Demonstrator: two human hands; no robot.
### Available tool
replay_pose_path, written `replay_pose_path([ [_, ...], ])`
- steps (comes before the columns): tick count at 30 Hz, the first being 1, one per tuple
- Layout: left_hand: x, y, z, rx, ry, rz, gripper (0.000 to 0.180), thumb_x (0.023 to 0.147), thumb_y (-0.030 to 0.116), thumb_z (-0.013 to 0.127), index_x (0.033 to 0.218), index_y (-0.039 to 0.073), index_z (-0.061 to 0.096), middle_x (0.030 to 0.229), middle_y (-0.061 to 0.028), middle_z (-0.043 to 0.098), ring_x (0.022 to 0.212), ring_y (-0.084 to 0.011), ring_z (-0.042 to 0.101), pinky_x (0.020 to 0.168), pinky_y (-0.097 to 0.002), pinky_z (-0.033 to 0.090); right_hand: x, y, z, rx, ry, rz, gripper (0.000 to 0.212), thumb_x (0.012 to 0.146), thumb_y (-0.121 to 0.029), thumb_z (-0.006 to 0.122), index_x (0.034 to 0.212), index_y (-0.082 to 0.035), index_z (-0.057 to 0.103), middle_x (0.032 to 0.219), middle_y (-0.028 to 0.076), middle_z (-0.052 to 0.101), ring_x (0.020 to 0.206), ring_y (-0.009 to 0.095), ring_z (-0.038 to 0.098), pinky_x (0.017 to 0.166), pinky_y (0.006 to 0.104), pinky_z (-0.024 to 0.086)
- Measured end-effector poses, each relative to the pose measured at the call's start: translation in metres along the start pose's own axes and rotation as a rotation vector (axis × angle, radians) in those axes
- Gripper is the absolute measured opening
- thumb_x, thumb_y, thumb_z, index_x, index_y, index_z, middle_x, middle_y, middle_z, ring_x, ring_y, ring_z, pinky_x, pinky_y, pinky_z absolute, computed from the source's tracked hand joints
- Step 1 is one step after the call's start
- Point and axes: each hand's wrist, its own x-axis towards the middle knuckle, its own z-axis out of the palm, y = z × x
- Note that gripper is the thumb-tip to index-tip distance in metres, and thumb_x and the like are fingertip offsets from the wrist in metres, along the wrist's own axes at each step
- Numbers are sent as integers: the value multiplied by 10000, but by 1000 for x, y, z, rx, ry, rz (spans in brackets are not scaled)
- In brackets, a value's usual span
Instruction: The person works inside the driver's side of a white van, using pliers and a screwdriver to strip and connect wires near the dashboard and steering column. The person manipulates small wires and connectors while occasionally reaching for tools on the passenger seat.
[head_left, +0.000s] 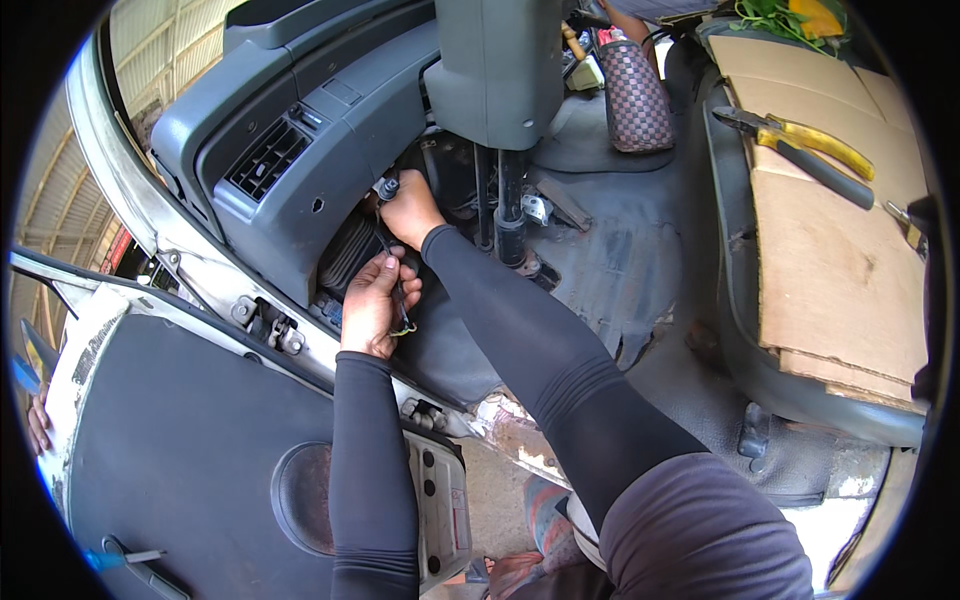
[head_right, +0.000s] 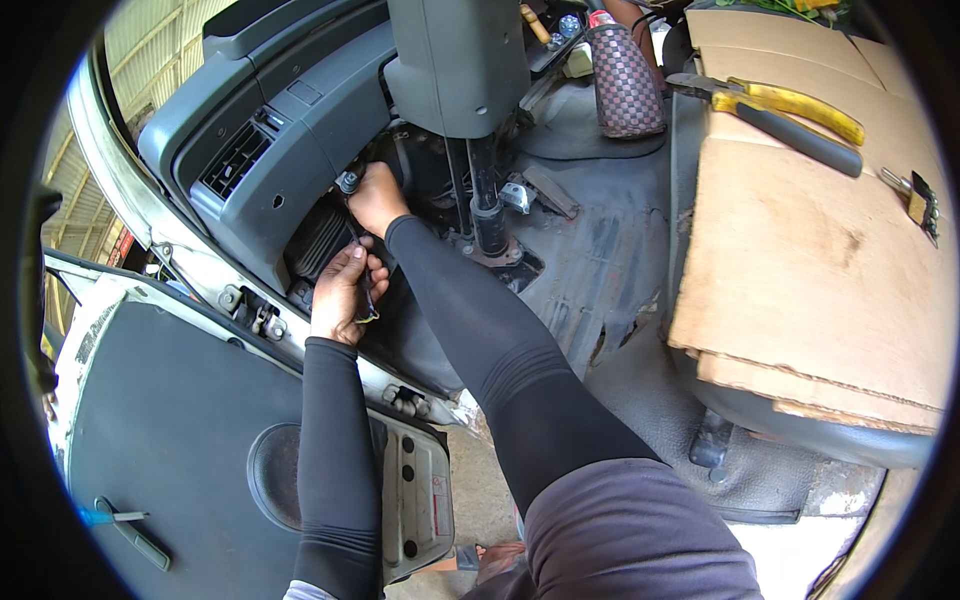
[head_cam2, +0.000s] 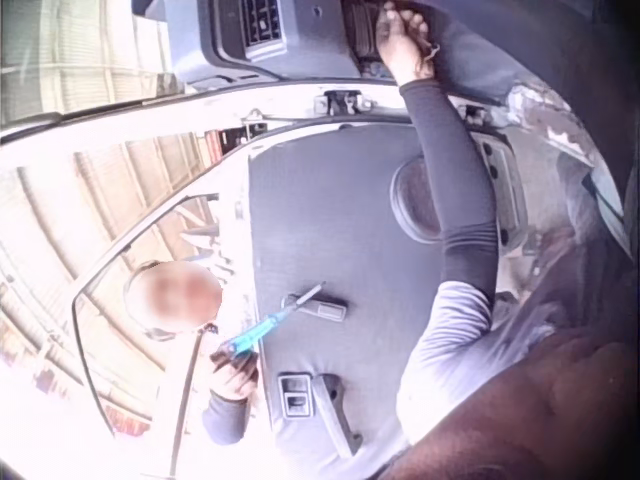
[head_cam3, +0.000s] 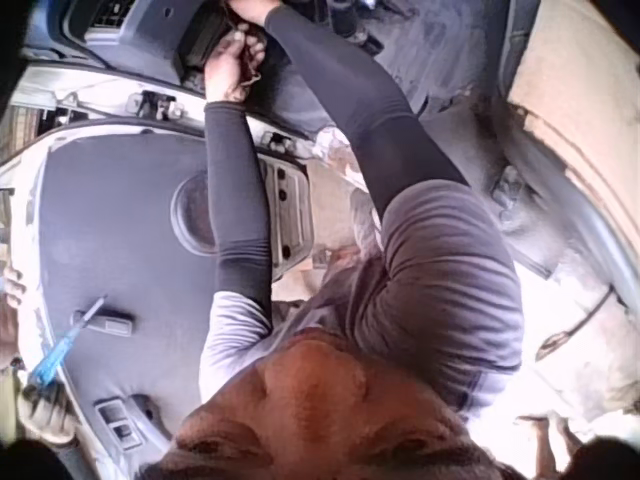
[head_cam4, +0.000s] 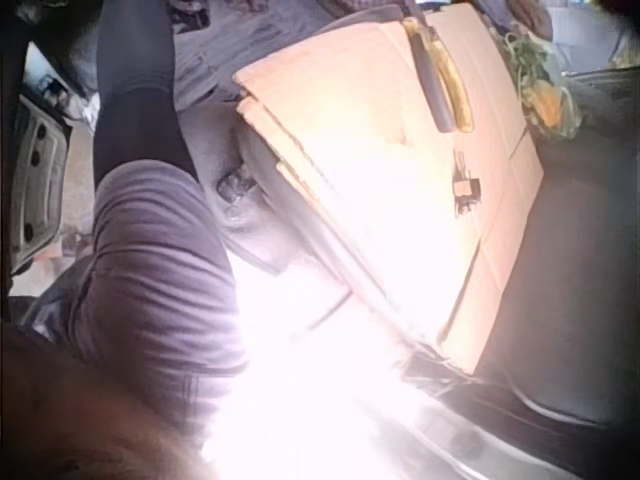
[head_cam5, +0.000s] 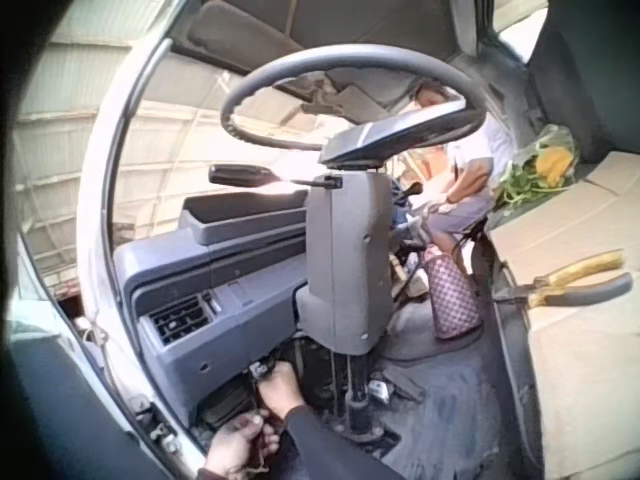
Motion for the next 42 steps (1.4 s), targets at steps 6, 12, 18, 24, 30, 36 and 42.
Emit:
replay_pose_path([
  [6, -5, -12, 0, 421, 72, 18, 235, 1099, 182, 546, 1245, 29, 648, 864, -12, 682, 738, -94, 663, 690, -242, 558, -3, -7, 13, -113, -42, -36, 215, 843, -88, 707, 883, 121, 680, 898, 339, 701, 924, 471, 710, 810, 480, 537],
  [12, -10, -10, 12, 409, -21, -10, 213, 1094, 172, 546, 1229, 44, 651, 864, -4, 688, 730, -85, 661, 702, -232, 548, 0, -3, -8, -39, -254, -3, 221, 883, -69, 750, 1072, 45, 740, 996, 204, 776, 915, 230, 733, 841, 357, 544],
  [18, -7, -24, 14, 350, 90, 27, 252, 1094, 159, 549, 1269, 6, 647, 930, -48, 735, 712, -98, 674, 673, -236, 539, -3, -10, -5, -41, -131, 4, 108, 840, -51, 753, 900, 37, 773, 769, 204, 745, 698, 210, 701, 703, 382, 544],
  [24, -4, -26, 4, 313, 143, 41, 280, 1094, 162, 544, 1311, 3, 622, 973, -74, 752, 712, -107, 686, 655, -251, 549, -9, -10, -5, -51, -102, -15, 174, 848, -126, 743, 860, 47, 749, 838, 267, 721, 817, 383, 722, 753, 452, 559],
  [30, -3, -21, 5, 240, 113, 72, 282, 1094, 160, 541, 1306, -8, 620, 984, -70, 747, 770, -109, 693, 705, -250, 567, -6, -24, 3, -301, -107, 104, 189, 797, -74, 735, 847, 107, 726, 891, 349, 683, 944, 473, 711, 831, 488, 562],
  [36, -8, -30, 5, 185, -7, 57, 175, 1076, 135, 574, 1183, 22, 656, 929, -30, 722, 749, -94, 671, 689, -240, 553, 3, -19, 10, -320, -188, 141, 301, 817, -192, 827, 916, 80, 746, 966, 323, 712, 992, 436, 720, 848, 452, 564],
  [42, -39, 7, 12, 18, -118, 8, 171, 1054, 167, 630, 1155, 32, 655, 985, -106, 760, 761, -148, 725, 730, -274, 623, 10, -12, -5, 48, -410, 62, 261, 806, -116, 860, 1011, 23, 780, 884, 155, 774, 810, 188, 714, 710, 351, 563],
])
